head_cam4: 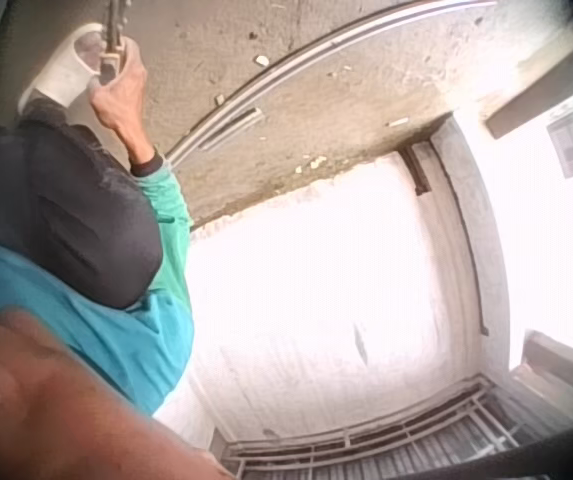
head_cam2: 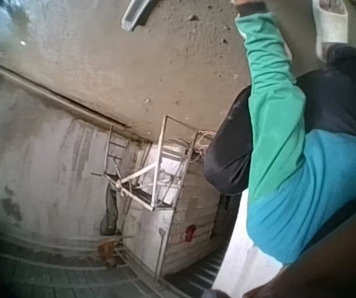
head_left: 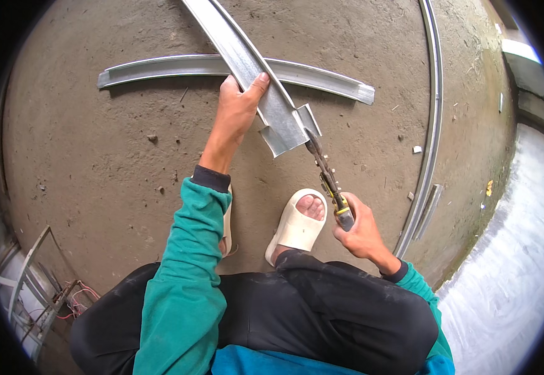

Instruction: The person uses a pair of snips to cut and shape several metal studs on a construction site floor.

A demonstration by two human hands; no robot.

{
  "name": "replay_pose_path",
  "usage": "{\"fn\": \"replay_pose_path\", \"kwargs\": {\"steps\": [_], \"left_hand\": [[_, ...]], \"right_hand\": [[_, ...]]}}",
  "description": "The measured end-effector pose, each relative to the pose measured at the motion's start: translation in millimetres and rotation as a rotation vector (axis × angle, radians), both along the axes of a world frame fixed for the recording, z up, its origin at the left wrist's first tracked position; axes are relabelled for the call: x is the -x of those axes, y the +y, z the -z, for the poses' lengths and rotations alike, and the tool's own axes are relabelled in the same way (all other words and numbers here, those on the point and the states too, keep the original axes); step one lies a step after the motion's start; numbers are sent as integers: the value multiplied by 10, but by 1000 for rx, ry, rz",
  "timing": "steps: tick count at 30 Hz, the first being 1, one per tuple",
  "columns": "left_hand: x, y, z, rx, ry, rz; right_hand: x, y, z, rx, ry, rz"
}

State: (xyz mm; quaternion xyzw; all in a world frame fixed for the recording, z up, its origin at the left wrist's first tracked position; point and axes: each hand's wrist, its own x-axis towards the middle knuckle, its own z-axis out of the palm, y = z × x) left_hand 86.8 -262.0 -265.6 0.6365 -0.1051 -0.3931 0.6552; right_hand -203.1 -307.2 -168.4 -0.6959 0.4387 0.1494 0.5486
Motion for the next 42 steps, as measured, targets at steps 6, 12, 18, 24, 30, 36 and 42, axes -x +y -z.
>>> {"fn": "replay_pose_path", "kwargs": {"steps": [6,12,18,24,30,36,42], "left_hand": [[21,-21,26,-6,-15,-8],[56,0,44,-42,11,13],[28,-3,116,-84,-13,-2],[47,-43,110,-37,-9,-50],[34,-16,61,-22,0,-51],[35,-18,51,-16,7,-32],[40,-27,50,-5,14,-29]], "right_hand": [[73,-45,41,19,-25,-19],[56,-36,-72,35,-41,-45],[138,-26,-117,-43,30,50],[156,-71,-146,-59,77,-56],[140,-44,-118,-51,-1,-60],[127,-14,-93,-40,8,-20],[123,-42,-89,-42,-26,-13]]}}
